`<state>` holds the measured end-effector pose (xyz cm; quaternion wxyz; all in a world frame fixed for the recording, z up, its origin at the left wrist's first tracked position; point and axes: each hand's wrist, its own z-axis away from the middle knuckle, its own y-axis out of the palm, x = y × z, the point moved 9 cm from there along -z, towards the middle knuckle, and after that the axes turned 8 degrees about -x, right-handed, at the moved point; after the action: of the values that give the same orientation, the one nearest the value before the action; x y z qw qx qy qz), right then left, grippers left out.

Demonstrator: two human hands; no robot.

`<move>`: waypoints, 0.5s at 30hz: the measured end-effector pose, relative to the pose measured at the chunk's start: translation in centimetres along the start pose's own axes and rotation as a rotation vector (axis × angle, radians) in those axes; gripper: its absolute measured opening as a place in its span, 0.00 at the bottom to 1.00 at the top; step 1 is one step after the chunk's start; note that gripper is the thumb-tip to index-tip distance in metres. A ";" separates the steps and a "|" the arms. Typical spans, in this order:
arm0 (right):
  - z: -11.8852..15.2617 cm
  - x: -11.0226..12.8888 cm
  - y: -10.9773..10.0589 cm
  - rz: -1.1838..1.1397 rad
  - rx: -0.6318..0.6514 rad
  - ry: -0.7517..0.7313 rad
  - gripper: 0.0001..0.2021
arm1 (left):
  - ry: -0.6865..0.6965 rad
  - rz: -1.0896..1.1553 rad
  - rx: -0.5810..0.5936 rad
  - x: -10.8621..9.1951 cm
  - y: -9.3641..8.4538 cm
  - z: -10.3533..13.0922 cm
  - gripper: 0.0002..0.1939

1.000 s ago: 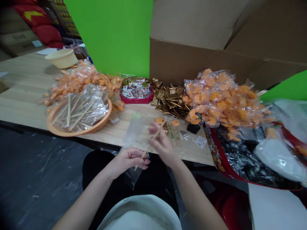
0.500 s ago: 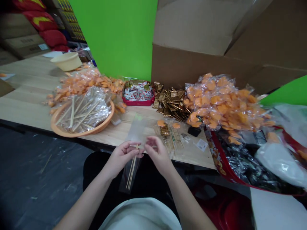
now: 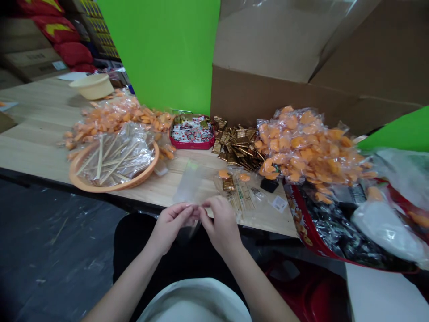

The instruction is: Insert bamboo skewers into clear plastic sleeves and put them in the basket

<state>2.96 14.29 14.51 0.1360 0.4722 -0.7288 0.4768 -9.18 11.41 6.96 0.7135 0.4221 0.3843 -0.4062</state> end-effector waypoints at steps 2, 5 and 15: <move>0.3 1.9 -1.9 0.158 -0.170 -0.181 0.05 | 0.048 -0.056 -0.006 -0.3 0.1 0.1 0.13; 0.9 3.8 -1.2 0.275 -0.092 -0.357 0.11 | 0.220 -0.236 0.011 -1.5 0.5 0.8 0.11; 0.2 1.4 0.3 0.064 0.012 -0.127 0.08 | 0.372 -0.475 0.038 -2.9 1.4 1.8 0.10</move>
<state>2.02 13.32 15.11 0.0713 0.4789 -0.7478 0.4543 -8.61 10.91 10.55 0.5080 0.4007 0.5888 -0.4845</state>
